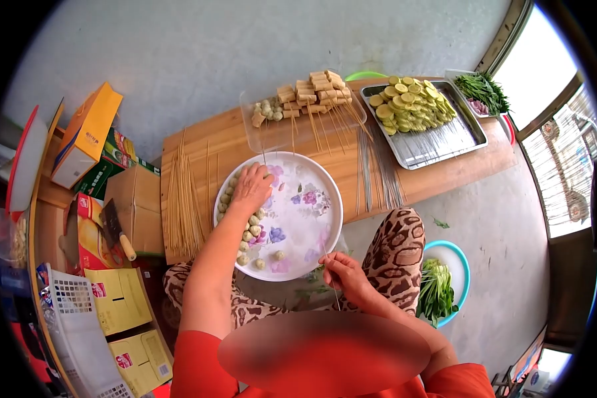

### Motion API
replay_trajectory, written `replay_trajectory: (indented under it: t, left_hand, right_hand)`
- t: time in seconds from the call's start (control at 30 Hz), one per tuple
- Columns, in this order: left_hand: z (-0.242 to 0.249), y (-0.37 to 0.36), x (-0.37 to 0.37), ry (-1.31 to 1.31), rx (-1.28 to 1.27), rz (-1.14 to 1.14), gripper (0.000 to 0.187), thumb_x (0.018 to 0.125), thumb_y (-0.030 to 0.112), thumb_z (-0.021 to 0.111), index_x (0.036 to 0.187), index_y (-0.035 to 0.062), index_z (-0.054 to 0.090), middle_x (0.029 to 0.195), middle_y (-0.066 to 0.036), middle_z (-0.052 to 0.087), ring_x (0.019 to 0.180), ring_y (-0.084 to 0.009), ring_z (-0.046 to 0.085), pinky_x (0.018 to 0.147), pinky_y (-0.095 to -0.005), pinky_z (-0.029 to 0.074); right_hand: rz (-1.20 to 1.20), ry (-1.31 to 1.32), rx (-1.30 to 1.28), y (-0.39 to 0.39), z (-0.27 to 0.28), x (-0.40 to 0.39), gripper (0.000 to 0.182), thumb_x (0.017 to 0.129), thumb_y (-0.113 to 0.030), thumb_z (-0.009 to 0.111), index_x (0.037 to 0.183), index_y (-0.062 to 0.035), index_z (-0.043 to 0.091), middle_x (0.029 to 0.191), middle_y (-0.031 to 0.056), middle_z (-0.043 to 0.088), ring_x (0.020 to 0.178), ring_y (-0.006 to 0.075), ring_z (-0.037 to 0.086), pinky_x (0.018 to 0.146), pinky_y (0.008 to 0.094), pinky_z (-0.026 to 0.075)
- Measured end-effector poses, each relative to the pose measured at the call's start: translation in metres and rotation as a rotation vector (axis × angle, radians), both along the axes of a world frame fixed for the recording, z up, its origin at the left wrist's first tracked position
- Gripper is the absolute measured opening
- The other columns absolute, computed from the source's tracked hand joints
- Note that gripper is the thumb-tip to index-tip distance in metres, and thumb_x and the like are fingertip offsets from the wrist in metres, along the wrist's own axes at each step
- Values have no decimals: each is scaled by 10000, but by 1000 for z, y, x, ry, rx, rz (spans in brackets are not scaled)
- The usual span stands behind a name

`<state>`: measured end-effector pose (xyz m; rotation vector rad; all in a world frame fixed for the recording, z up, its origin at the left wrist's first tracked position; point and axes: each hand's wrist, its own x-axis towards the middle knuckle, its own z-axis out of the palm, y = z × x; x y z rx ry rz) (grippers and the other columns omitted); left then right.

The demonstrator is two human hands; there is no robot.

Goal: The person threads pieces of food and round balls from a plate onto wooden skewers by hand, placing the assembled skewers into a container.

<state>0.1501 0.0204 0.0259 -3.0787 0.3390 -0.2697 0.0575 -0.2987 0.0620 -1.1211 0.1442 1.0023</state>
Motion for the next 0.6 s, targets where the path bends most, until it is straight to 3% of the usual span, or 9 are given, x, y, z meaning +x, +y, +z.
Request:
replay_trajectory:
  t: [0.13,0.4,0.6]
  left_hand:
    - [0,10,3,-10,-61,7,303,708,159,691,999,133,609,1132,-76,527,1128,-265,456,926,-439,372]
    - [-1,25,0,200,-306,263,317,756,272,627,1063,195,632,1085,-71,513,1067,-278,476,933,-450,373]
    - [17,11,-21,341,-246,216,329,756,299,649,1069,197,638,1024,-102,536,1026,-279,511,907,-451,368]
  right_hand:
    - [-4,5,-8,4,-5,-4,156,948,-195,488,950,-66,575,605,19,547,460,81,392,448,207,310]
    - [-5,12,-12,11,-3,-11,153,956,-201,486,962,-81,580,601,10,531,475,76,389,443,209,287]
    - [-25,-17,29,19,-7,-18,170,955,-188,468,957,-56,575,601,18,557,447,74,413,428,217,316]
